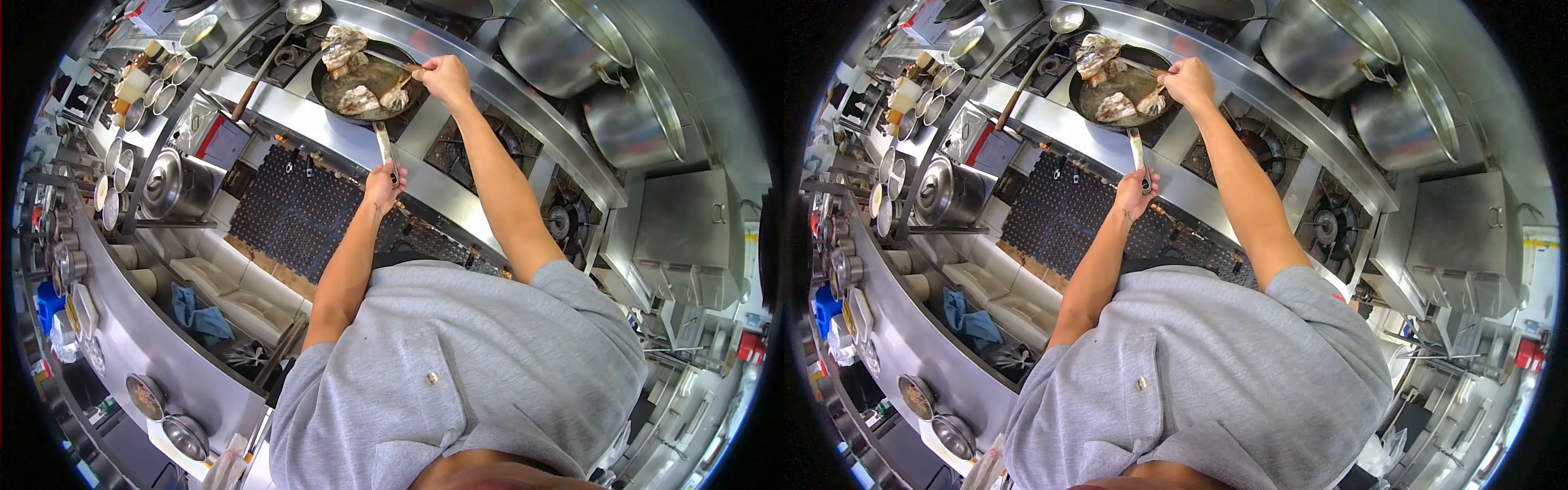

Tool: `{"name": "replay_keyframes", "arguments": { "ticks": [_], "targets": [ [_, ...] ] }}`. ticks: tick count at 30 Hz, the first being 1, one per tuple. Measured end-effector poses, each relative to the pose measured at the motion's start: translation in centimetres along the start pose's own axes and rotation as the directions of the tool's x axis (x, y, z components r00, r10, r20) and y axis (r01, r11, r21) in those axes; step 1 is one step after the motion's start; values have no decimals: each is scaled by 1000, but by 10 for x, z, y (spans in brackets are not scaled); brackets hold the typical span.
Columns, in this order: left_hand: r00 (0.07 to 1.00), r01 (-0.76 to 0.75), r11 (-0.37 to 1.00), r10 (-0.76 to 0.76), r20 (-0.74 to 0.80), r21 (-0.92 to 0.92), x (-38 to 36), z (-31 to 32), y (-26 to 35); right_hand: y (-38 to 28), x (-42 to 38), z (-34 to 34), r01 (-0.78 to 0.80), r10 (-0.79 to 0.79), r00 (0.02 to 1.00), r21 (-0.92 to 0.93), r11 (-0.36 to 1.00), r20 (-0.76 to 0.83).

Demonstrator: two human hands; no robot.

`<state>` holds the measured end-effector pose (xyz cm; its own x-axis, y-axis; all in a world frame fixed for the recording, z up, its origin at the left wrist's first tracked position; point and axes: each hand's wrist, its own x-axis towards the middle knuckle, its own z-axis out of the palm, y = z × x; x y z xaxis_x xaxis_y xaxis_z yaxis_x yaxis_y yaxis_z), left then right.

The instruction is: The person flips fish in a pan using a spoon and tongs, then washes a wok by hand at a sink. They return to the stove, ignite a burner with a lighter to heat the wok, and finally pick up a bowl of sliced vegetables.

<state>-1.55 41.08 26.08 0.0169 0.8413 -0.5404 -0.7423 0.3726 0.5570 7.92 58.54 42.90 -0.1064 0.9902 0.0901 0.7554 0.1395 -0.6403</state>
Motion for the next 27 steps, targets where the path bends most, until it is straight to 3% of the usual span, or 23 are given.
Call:
{"name": "replay_keyframes", "arguments": {
  "ticks": [17,27],
  "targets": [
    [1000,-14,1000,14,-13,15,-3,4,0,89,-38,-59,-65,56,996,124,990,71],
    [1000,-25,1000,25,-1,0,0,4,-3,105,-34,-61,-97,103,992,-81,992,75]
  ]
}}
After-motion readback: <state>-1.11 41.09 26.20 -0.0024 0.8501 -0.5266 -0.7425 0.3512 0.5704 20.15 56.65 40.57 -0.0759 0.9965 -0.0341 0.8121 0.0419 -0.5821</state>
